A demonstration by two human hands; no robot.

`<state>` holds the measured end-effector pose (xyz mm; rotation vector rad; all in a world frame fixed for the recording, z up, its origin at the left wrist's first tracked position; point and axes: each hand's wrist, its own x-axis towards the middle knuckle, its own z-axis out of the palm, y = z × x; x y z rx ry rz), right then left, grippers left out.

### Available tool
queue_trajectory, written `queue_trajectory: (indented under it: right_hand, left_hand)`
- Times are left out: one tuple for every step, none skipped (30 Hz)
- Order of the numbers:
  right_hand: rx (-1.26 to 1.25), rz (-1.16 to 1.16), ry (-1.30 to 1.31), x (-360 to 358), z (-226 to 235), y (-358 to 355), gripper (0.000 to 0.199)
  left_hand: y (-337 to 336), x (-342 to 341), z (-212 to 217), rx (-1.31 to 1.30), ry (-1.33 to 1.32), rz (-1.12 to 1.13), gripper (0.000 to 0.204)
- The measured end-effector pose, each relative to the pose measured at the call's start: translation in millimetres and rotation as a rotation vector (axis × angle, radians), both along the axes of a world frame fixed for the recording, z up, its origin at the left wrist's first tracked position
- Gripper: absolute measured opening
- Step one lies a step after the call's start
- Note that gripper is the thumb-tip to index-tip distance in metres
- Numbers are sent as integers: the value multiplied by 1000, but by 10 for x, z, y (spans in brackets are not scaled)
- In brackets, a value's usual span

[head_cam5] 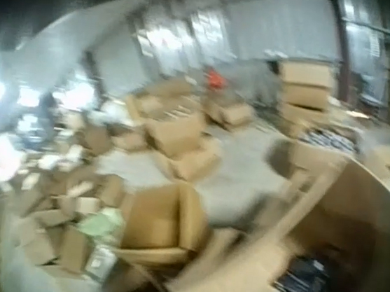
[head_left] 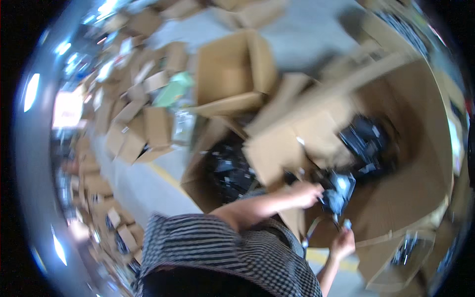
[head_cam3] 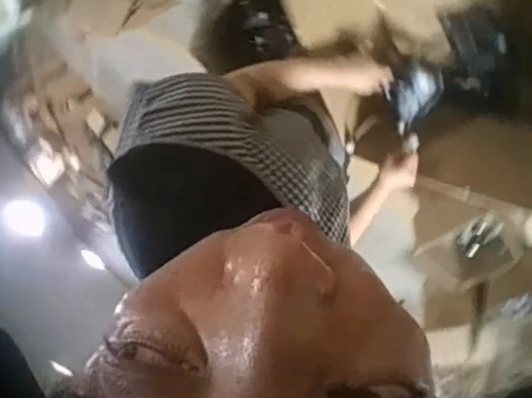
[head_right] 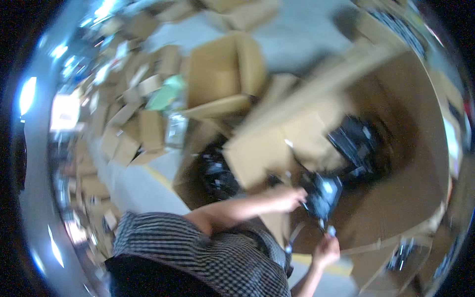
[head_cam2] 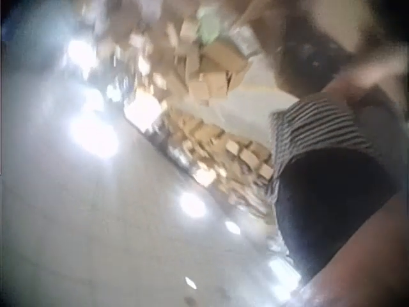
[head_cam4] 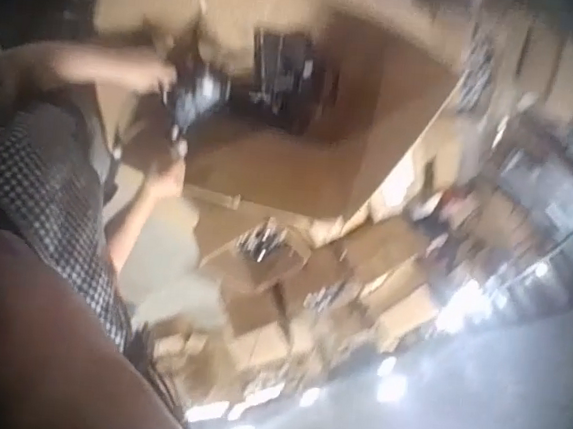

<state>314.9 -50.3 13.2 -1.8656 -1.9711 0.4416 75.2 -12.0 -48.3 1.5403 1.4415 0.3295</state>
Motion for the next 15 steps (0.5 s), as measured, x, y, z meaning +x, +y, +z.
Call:
queue_trajectory:
  right_hand:
    - [-59,-76,48,9,-16,-60,15]
    - [-27,-107,273,114,-154,-148,16]
    - [-1,-116,307,105,-185,-245,19]
    - [27,-135,331,49,-84,-279,23]
    - [-69,-185,328,-205,257,-269,24]
    - [-161,-230,309,-424,594,-293,26]
    - [-165,-214,309,-485,662,-347,30]
    - [-150,-183,313,-553,744,-413,30]
    - [-100,-130,334,-662,836,-456,29]
    - [-50,-82,350,-700,906,-499,29]
    - [-126,-62,308,-635,899,-568,29]
    - [-165,-86,274,-538,794,-652,29]
    - [-99,-31,289,-460,624,-682,27]
    - [-38,46,282,-368,535,-667,26]
    - [46,102,320,-359,579,-682,28]
  left_hand:
    - [-71,-1,82,-72,49,-16,22]
    - [-132,-40,199,-41,63,-82,24]
    - [-118,-87,394,-56,171,-238,20]
    - [-233,-88,332,47,104,-220,17]
    - [-249,-157,644,-2,152,-194,16]
    - [-307,-158,613,56,140,-170,18]
    - [-389,-165,586,144,23,-72,20]
    - [-470,-144,546,234,-100,20,21]
    - [-467,-147,665,158,-74,15,25]
    - [-494,-131,788,97,23,35,24]
    - [-647,-101,867,292,135,68,22]
    - [-746,-82,944,485,242,75,20]
    - [-751,-64,934,455,118,47,16]
    - [-696,-22,783,471,33,8,17]
    - [-691,-4,951,202,-175,74,18]
